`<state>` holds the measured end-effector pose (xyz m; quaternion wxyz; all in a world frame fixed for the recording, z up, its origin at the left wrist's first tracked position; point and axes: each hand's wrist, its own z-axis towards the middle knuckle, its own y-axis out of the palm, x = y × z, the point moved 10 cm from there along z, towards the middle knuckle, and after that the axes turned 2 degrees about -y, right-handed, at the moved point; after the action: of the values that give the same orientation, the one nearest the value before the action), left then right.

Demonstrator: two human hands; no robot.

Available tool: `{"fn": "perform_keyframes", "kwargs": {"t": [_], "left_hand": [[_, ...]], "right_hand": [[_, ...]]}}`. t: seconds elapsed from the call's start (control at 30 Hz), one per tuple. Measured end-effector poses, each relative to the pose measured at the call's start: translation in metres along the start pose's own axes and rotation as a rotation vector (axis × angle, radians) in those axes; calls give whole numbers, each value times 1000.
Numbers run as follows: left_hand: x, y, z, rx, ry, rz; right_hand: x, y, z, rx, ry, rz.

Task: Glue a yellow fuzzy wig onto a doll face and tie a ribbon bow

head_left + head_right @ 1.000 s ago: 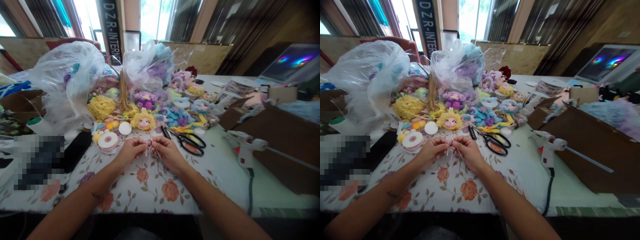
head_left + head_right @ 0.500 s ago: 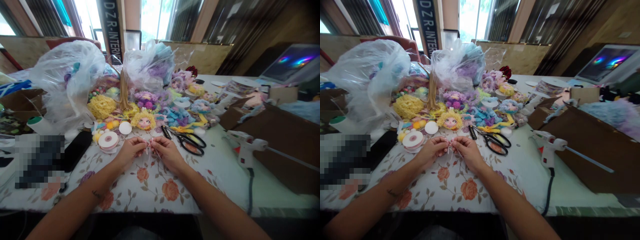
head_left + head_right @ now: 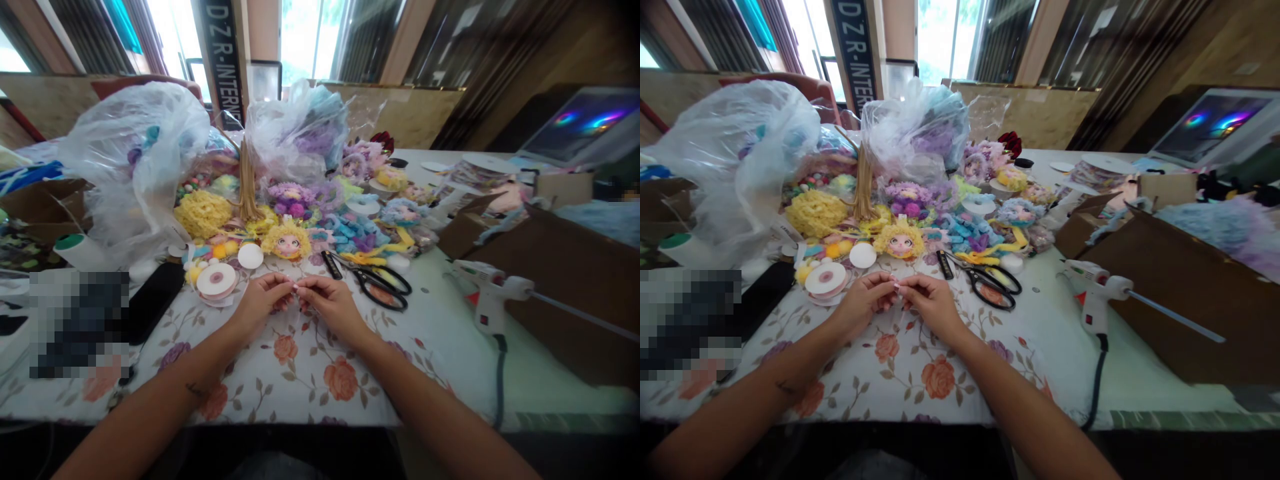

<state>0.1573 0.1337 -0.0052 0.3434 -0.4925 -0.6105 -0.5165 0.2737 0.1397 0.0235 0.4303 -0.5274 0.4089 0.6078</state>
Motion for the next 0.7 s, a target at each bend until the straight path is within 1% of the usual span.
{"fn": "perform_keyframes", "kwargs": {"t": [0.23,0.43,0.57,0.7], "left_hand": [[-1,-3,0,27,-12,-60],[1,-4,-1,34,7,-61],[-2,-2,0,1,-7,-112],[-6,0,2,-26,-39,-157]], "right_hand": [[5,2,-2,-2,35,33],[10,8,-4,-20,101,158],[14,10,-4,-26,136,197],[16,7,-4,-12,146,208]]}}
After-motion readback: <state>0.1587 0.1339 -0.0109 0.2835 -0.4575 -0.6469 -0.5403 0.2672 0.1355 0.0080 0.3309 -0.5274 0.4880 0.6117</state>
